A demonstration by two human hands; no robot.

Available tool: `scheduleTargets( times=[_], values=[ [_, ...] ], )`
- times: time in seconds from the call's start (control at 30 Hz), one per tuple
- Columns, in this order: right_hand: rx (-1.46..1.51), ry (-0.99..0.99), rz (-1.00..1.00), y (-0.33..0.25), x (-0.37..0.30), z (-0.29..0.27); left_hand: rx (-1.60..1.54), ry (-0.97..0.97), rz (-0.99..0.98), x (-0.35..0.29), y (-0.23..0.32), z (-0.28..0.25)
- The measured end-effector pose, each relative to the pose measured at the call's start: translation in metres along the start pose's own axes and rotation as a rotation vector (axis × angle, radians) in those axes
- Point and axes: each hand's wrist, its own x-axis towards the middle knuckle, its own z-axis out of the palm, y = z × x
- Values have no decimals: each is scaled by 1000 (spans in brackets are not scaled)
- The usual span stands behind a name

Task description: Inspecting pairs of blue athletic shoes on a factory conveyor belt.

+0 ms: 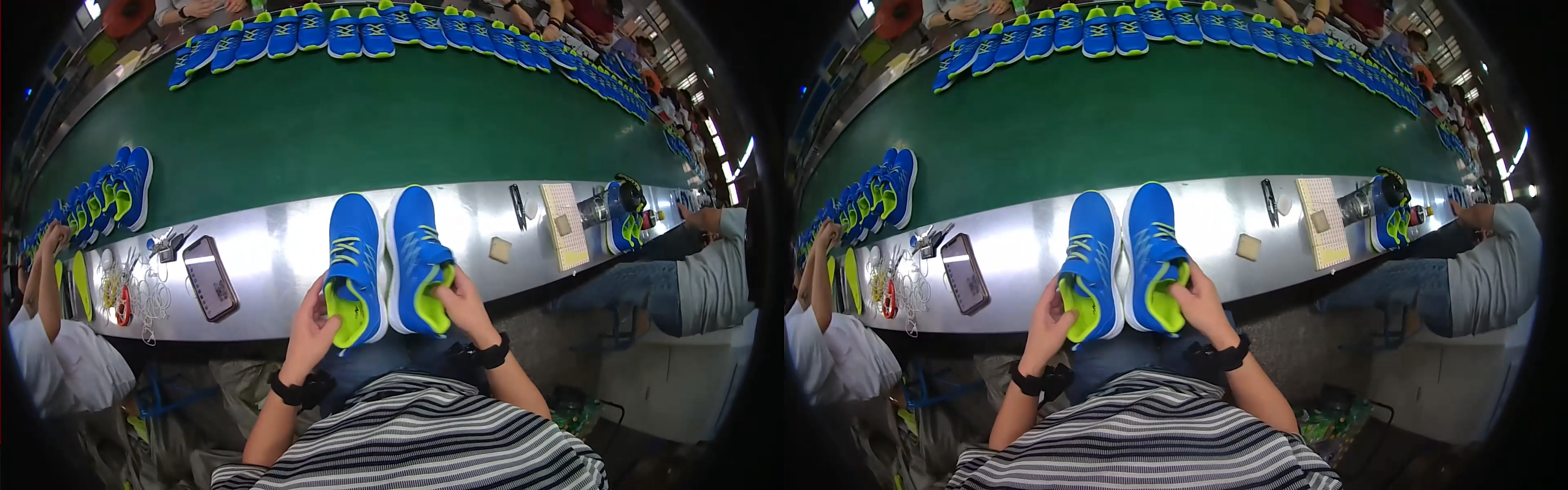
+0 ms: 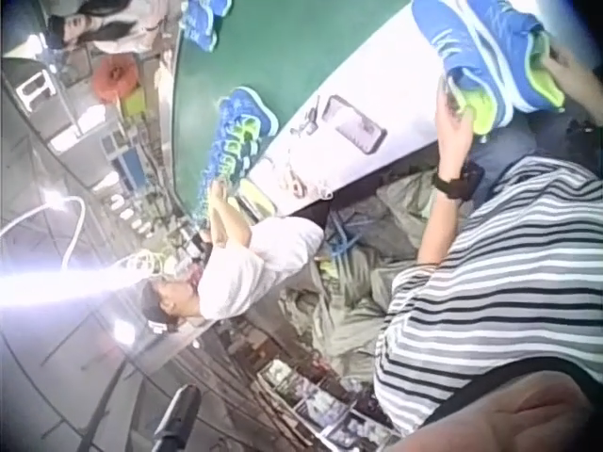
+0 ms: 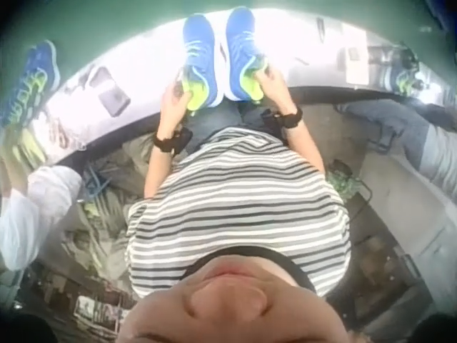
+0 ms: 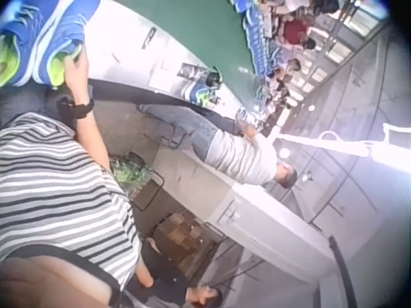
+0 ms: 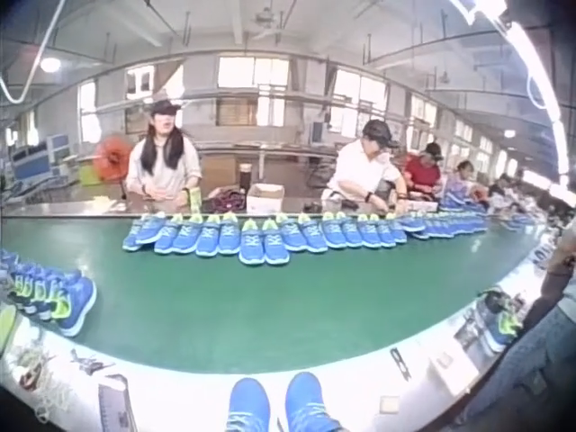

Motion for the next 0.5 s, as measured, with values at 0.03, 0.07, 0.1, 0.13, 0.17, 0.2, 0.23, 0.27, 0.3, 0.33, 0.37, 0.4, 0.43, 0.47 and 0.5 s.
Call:
scheduleTargets(
  times=[0.03,0.07,0.1,0.13,0.17,0.2,0.23,0.27,0.3,0.33,0.37,0.4,0.43,0.47,0.5],
  values=[
    [143,-18,91,1,-1,-1,-130,-70,-31,2,2,-3],
    [292,-14,207,2,-2,0,-256,-103,-106,3,2,-6],
    [293,-47,177,4,-2,2,-299,-146,-152,2,1,-8],
    [158,-71,52,5,-2,3,-298,-171,-118,-1,0,-7],
    [23,-92,-70,7,-3,7,-401,-141,-177,-4,-2,-7],
    [-165,-90,-190,7,-5,10,-516,-159,-210,-7,-2,-6],
    [31,-134,-172,7,-7,15,-511,-154,-218,-10,-2,-5],
    [113,-161,-116,5,-8,19,-484,-122,-251,-13,0,-4],
    [435,-140,77,2,-11,23,-536,-148,-259,-15,4,-3],
    [754,-124,273,-3,-13,23,-588,-171,-241,-17,8,-1],
    [850,-177,264,-9,-13,23,-737,-162,-209,-18,13,0],
    [905,-232,235,-16,-14,21,-735,-175,-190,-20,18,4],
    [773,-181,8,-23,-15,18,-633,-71,20,-23,24,8],
    [635,-129,-216,-29,-14,16,-556,-13,261,-26,29,13],
    [394,-43,-360,-33,-11,15,-290,106,401,-23,33,18]
  ],
)
